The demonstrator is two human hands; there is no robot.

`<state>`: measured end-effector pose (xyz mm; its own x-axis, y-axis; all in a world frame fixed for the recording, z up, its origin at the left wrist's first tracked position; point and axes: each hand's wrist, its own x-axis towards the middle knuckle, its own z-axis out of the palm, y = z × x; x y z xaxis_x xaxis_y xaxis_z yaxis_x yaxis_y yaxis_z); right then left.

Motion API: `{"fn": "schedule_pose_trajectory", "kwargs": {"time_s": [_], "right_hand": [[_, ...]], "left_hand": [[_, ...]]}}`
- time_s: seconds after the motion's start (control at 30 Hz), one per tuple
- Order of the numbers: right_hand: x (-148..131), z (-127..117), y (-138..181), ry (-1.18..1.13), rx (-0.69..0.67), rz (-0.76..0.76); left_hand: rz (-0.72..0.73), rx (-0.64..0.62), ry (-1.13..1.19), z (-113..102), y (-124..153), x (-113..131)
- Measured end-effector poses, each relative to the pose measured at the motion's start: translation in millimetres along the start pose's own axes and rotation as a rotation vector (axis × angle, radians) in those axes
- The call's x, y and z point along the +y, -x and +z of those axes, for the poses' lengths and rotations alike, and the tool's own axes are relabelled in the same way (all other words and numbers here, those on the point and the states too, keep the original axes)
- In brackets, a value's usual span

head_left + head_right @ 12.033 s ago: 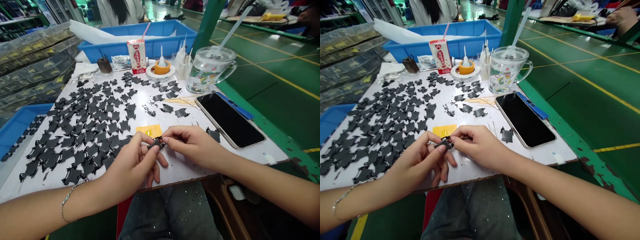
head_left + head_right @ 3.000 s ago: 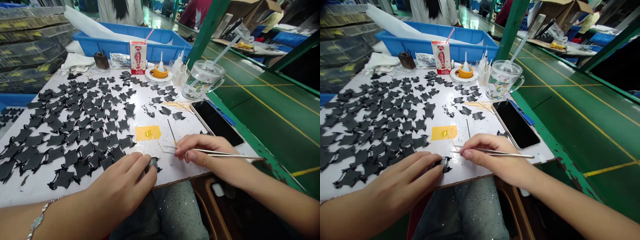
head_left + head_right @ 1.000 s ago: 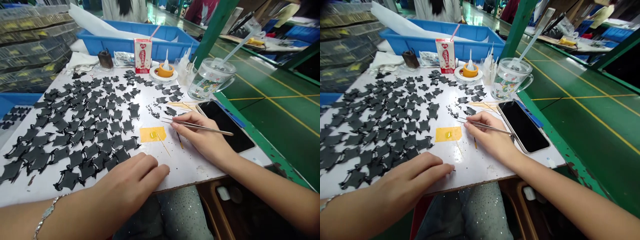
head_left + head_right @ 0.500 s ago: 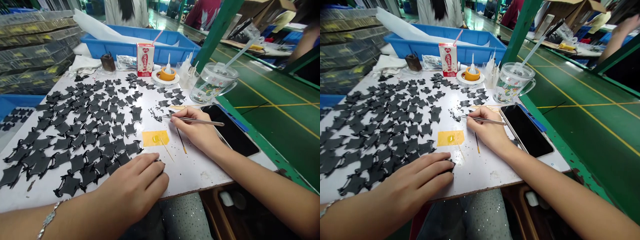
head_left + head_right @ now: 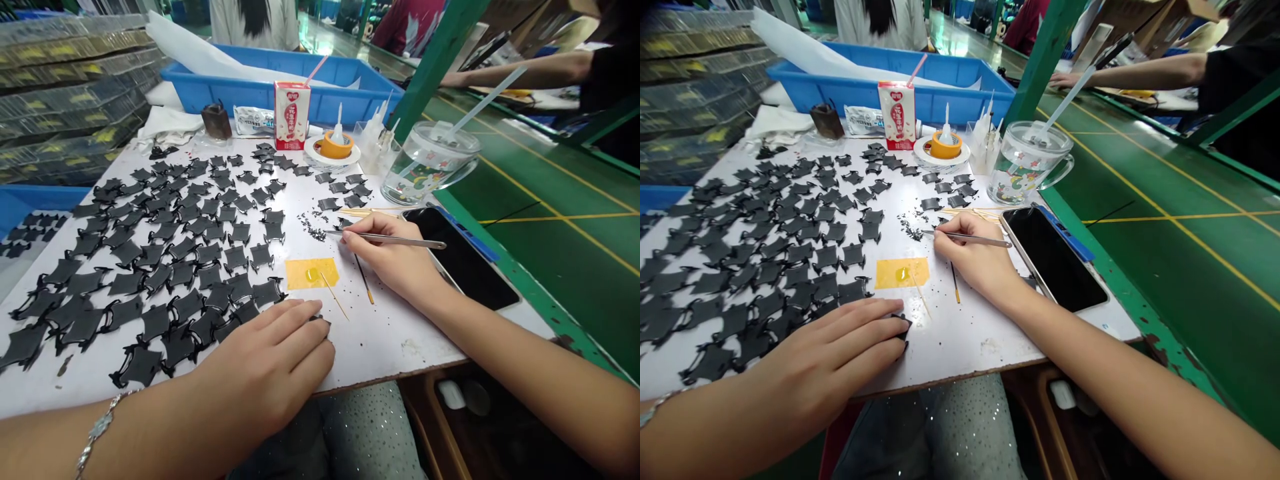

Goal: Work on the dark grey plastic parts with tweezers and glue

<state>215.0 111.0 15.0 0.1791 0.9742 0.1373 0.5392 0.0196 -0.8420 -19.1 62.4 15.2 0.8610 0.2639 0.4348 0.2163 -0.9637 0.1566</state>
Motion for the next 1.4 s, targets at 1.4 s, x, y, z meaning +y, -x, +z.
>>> {"fn": "schedule_pose_trajectory", "kwargs": {"time_s": [1.4], "right_hand": [[-37,-30,83,-0.606,-0.247,-0.139]], "left_hand": [[-1.028,0.234,1.366,-15,-13,-8]]}}
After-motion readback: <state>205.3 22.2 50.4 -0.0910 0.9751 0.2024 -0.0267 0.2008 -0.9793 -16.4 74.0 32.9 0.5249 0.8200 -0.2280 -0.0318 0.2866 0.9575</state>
